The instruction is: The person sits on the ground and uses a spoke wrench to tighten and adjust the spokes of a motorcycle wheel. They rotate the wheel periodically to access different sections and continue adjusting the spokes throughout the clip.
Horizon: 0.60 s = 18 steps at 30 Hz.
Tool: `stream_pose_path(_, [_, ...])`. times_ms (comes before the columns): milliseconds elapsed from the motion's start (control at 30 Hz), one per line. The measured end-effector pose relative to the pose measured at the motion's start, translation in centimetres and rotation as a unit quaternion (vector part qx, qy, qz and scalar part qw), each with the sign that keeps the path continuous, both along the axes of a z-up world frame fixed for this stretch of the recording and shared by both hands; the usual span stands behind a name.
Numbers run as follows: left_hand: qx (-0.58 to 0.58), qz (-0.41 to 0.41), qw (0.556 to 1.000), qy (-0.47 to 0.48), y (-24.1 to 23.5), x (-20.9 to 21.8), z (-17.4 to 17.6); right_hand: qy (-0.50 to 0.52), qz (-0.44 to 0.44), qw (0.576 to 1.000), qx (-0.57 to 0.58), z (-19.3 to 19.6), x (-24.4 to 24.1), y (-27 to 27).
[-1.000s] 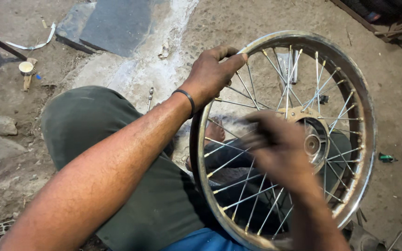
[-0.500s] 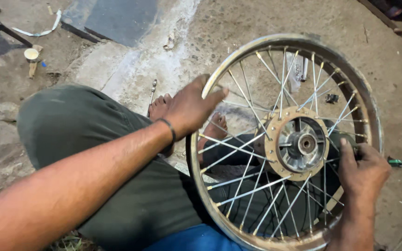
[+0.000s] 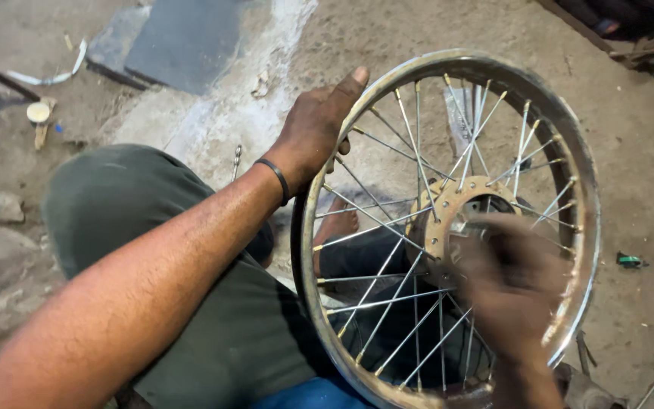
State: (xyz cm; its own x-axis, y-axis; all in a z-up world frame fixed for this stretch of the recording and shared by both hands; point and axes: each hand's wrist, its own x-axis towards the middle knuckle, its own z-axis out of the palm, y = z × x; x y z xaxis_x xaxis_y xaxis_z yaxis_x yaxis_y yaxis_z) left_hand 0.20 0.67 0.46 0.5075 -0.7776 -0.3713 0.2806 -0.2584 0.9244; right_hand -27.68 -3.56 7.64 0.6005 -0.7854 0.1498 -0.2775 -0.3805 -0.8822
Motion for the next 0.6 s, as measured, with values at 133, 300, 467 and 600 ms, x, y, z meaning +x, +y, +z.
stream_pose_path(133, [-0.011, -0.010, 1.000, -0.026, -0.7, -0.5, 0.3, 0.154, 0.273, 0.920, -0.235, -0.6, 8.2, 1.9])
stream_pose_path(300, [0.030, -0.016, 0.999, -0.033, -0.8, -0.5, 0.2, 0.230, 0.220, 0.917, -0.240, -1.4, 11.5, 3.0])
stream_pose_path(467, [0.017, -0.010, 0.999, -0.046, -0.4, -0.5, 0.1, 0.246, 0.193, 0.921, -0.232, -0.9, 11.8, 3.8])
stream_pose_path(600, [0.022, -0.013, 0.998, -0.057, -0.5, -0.7, 0.3, 0.263, 0.183, 0.911, -0.258, -1.4, 11.5, 3.6])
